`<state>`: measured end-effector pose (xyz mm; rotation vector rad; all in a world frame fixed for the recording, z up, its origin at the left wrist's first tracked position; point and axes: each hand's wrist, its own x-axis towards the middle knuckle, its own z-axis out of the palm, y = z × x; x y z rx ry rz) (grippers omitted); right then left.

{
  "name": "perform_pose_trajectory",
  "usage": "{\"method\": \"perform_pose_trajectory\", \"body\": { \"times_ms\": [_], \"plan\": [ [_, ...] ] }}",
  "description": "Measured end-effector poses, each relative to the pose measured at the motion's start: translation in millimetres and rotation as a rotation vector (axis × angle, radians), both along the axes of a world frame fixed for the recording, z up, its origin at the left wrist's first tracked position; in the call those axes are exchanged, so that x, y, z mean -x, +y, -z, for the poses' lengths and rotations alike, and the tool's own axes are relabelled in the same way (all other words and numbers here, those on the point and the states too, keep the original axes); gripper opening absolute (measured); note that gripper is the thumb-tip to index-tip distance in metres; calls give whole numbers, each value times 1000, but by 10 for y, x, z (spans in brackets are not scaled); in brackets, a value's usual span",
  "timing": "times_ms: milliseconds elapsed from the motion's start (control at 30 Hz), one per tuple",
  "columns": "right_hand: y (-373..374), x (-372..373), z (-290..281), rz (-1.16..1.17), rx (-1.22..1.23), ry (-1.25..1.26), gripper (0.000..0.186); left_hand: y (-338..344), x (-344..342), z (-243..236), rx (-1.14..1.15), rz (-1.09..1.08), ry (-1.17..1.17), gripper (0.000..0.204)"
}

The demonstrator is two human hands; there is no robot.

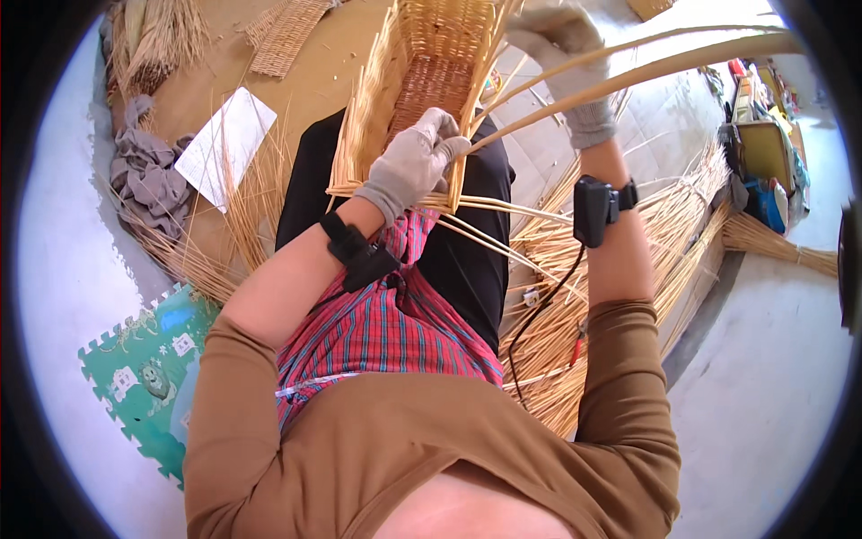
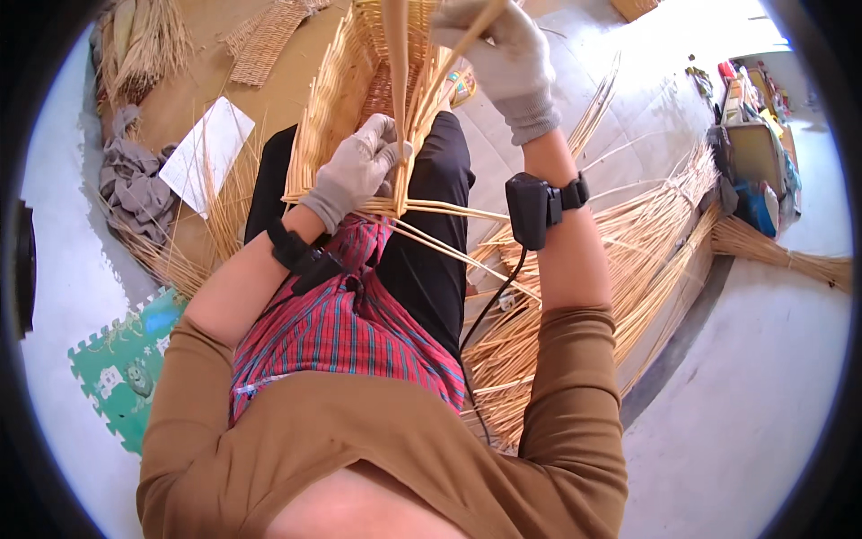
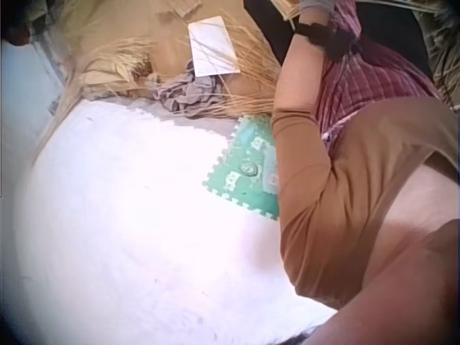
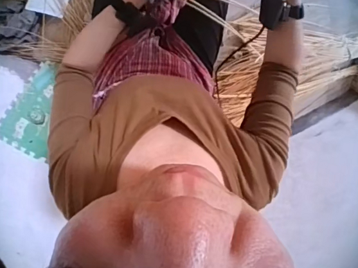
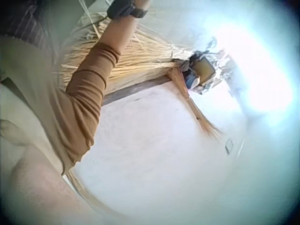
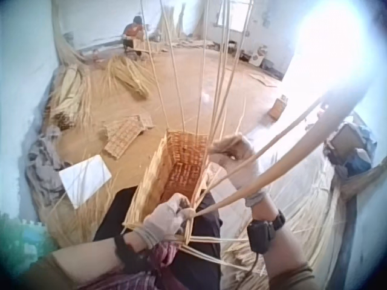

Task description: Weaving the sides and top edges of a rectangular wicker basket using long plant fibers.

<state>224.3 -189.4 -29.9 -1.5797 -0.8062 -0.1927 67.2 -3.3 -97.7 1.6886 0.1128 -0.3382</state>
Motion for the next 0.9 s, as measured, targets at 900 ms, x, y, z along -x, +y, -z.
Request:
{"method": "perform_pose_trajectory", "body": {
  "times_ms": [900],
  "plan": [
    [-332, 2767, 386, 324, 750, 331, 17, 47, -94, 141, -190, 186, -136, 48]
  ]
}}
